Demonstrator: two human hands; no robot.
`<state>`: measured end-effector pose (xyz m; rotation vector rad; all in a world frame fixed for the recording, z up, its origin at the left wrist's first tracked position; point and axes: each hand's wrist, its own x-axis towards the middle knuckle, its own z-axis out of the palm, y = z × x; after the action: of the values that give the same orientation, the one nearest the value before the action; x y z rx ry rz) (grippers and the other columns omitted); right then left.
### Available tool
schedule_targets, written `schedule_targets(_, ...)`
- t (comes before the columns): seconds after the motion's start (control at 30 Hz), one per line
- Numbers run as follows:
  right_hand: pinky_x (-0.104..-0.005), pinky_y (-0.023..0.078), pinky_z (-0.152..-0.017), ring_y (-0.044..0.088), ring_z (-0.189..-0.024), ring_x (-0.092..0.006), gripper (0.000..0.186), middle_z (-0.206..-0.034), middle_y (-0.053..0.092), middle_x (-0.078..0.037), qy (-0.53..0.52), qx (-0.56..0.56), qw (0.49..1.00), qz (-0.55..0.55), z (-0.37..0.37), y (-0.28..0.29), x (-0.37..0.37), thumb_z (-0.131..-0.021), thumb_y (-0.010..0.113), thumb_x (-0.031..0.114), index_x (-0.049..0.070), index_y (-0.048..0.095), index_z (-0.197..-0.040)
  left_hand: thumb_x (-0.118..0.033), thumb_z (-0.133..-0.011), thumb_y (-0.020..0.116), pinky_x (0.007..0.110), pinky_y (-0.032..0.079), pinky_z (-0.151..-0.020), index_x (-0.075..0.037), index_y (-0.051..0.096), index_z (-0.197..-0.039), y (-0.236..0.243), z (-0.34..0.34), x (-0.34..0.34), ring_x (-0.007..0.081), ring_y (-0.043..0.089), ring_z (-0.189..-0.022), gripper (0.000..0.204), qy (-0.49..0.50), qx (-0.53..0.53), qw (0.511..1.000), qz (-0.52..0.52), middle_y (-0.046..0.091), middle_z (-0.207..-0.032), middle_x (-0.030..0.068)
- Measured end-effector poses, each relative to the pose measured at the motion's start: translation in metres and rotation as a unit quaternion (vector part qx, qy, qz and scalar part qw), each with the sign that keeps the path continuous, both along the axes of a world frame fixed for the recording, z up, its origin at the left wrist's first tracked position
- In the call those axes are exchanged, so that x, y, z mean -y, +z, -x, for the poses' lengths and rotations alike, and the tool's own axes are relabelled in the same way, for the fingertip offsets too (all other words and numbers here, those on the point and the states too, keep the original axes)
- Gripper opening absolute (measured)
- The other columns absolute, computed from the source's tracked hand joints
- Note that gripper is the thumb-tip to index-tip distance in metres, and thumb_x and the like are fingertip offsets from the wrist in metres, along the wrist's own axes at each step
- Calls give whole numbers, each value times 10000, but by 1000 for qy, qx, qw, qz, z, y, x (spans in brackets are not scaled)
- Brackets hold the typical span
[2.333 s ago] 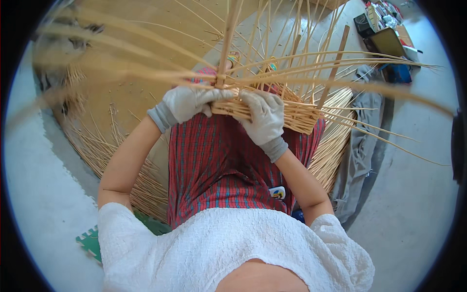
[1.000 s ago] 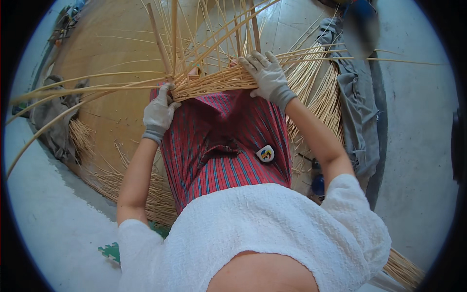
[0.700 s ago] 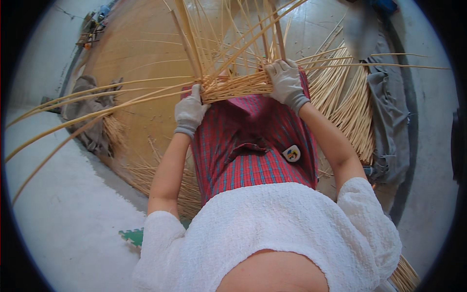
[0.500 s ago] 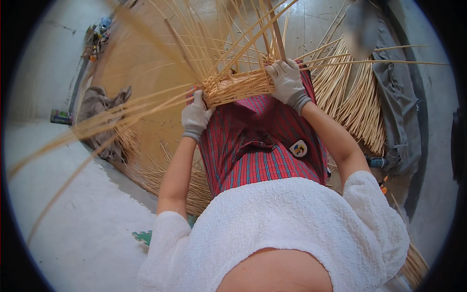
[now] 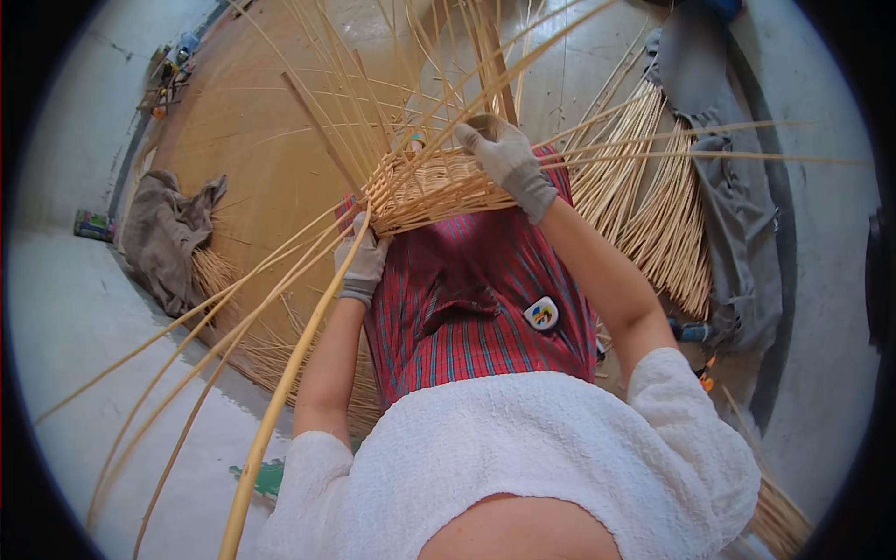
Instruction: Weaving a rectangular wicker basket from reeds.
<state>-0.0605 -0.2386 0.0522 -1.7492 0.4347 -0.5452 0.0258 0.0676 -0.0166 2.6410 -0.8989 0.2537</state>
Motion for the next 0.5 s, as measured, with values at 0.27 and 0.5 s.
schedule_targets(0.27,-279,562,-680,710,-817,-163,205,-851,680,-67,79,155,958,-229,-14,18,-89,-1043,527,224,29,585,-1026,-402,-840,743,505,551,-693,-120,435,-1289,-1,8,-14,422,692,-860,613,-20,-184,980,72,693,-939,215)
schedule_targets(0.5,-371,534,-676,697,-711,-310,172,-727,674,-139,121,60,991,-13,-41,40,-90,-1019,537,200,31,557,-995,-366,-784,815,394,486,-548,-127,515,-1121,-10,-1,-4,258,610,-567,511,-67,-28,990,117,571,-642,52)
